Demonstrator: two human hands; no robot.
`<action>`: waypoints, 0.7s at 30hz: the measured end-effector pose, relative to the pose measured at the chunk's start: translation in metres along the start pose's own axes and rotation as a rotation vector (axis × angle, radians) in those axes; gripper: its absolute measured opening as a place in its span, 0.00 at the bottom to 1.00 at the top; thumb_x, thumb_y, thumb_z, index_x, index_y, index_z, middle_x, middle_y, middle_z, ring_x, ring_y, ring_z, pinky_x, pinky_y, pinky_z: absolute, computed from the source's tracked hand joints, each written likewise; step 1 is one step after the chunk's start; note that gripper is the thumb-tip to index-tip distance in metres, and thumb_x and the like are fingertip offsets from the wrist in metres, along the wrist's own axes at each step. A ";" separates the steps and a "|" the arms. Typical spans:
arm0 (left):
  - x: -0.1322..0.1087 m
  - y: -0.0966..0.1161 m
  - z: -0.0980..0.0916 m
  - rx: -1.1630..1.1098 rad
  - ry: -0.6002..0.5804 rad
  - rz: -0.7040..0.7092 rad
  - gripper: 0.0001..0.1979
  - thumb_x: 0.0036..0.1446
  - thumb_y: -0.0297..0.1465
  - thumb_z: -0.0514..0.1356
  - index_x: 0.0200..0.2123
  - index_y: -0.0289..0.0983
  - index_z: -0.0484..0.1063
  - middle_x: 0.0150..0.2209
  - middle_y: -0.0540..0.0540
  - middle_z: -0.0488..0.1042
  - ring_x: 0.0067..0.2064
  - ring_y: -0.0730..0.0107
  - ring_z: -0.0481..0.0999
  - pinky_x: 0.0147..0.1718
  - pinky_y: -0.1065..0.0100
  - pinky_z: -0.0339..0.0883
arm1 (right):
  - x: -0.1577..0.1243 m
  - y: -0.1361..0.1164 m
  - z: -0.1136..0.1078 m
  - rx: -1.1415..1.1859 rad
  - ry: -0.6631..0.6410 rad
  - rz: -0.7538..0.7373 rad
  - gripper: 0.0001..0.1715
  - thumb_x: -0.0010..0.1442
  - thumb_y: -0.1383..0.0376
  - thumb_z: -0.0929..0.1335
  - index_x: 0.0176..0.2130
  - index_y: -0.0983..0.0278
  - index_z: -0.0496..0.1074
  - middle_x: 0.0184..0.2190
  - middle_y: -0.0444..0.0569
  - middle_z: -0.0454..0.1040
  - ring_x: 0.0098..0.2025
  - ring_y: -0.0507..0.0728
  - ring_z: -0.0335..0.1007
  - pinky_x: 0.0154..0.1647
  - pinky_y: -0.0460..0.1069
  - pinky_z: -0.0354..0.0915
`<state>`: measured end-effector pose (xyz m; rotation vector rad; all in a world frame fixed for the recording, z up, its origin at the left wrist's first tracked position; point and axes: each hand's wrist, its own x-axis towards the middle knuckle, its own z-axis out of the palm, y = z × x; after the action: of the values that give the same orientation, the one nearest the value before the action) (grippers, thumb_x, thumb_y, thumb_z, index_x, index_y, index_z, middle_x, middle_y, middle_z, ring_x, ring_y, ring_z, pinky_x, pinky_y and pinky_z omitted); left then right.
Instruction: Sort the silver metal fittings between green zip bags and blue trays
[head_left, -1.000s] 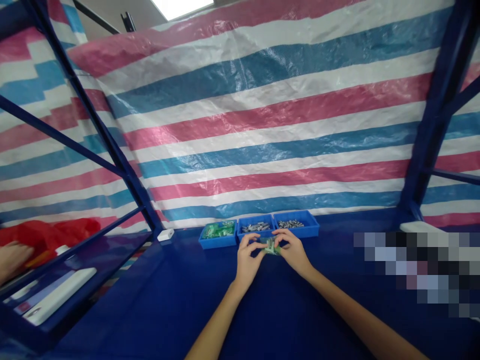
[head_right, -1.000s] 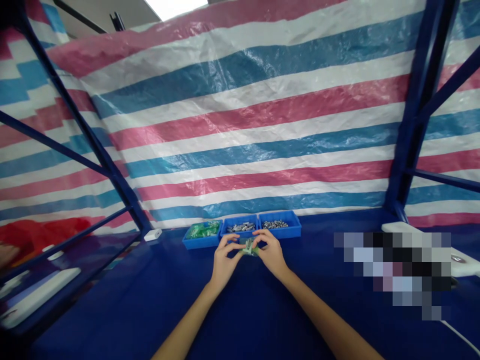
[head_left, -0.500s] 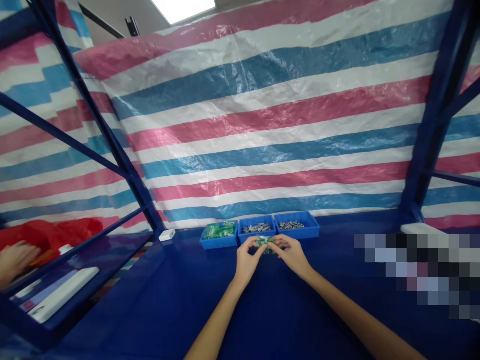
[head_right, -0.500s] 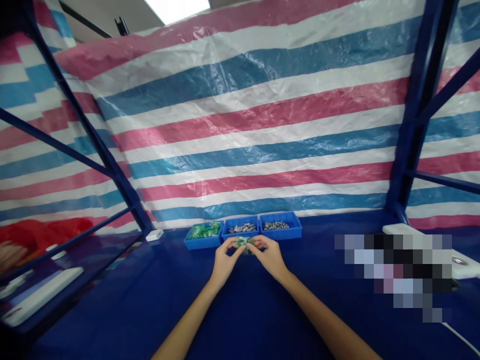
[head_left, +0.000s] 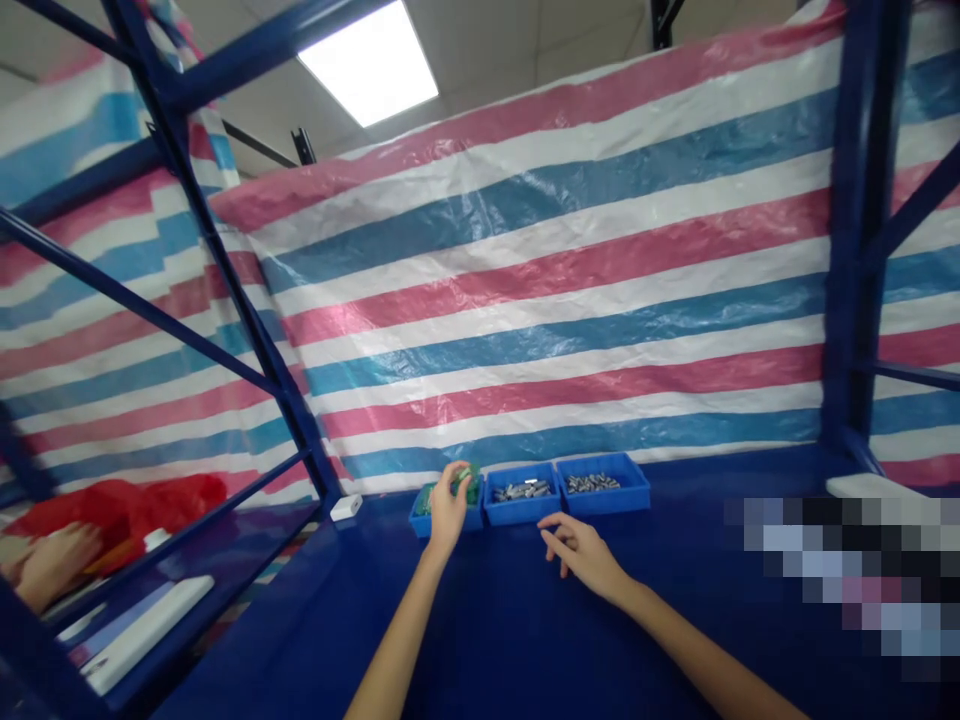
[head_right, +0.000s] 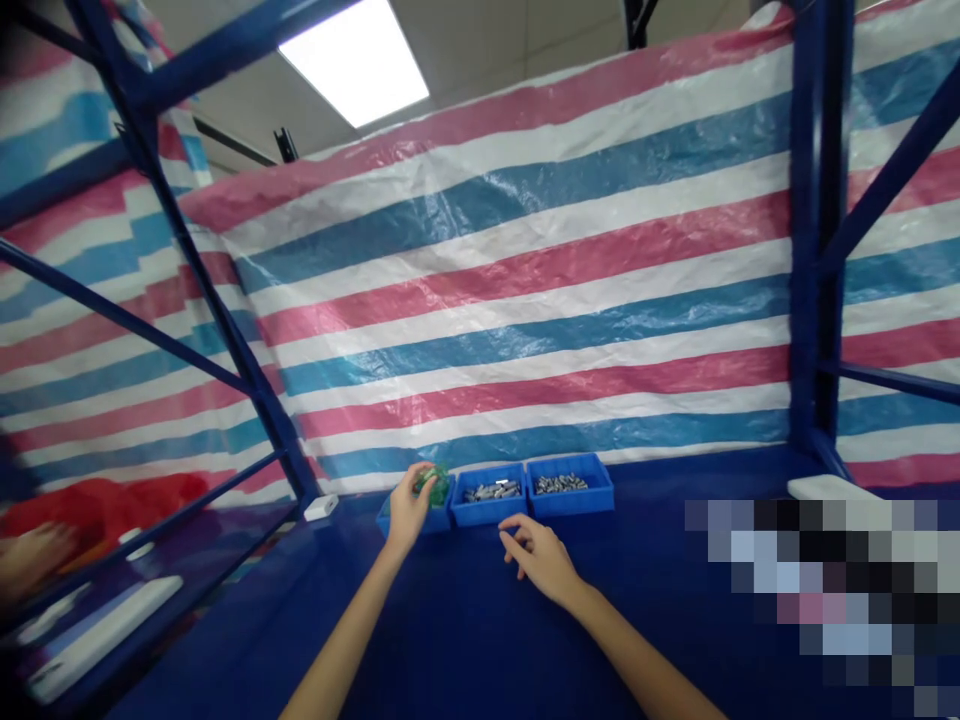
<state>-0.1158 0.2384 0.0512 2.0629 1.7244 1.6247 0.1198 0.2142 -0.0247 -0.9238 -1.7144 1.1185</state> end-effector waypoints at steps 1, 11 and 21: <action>0.009 -0.006 -0.003 0.063 -0.056 0.032 0.08 0.56 0.31 0.53 0.39 0.38 0.67 0.38 0.47 0.73 0.41 0.68 0.72 0.40 0.69 0.63 | 0.000 0.000 0.001 -0.009 -0.008 -0.009 0.21 0.56 0.50 0.62 0.41 0.61 0.69 0.24 0.43 0.73 0.19 0.49 0.67 0.20 0.44 0.61; 0.035 -0.025 -0.002 0.590 -0.513 -0.080 0.17 0.53 0.19 0.47 0.36 0.41 0.71 0.42 0.49 0.74 0.48 0.64 0.70 0.49 0.59 0.55 | -0.002 -0.008 -0.003 -0.081 -0.051 -0.049 0.19 0.59 0.52 0.60 0.41 0.61 0.69 0.24 0.43 0.74 0.20 0.49 0.67 0.23 0.44 0.61; 0.028 -0.006 0.006 0.633 -0.467 -0.185 0.15 0.58 0.36 0.49 0.47 0.41 0.66 0.45 0.43 0.72 0.52 0.55 0.65 0.51 0.54 0.51 | 0.000 -0.001 -0.008 -0.115 -0.088 -0.047 0.17 0.59 0.54 0.61 0.40 0.61 0.70 0.23 0.44 0.74 0.21 0.50 0.68 0.23 0.44 0.63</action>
<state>-0.1197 0.2642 0.0645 2.1535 2.3173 0.5043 0.1268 0.2157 -0.0218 -0.9115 -1.8791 1.0520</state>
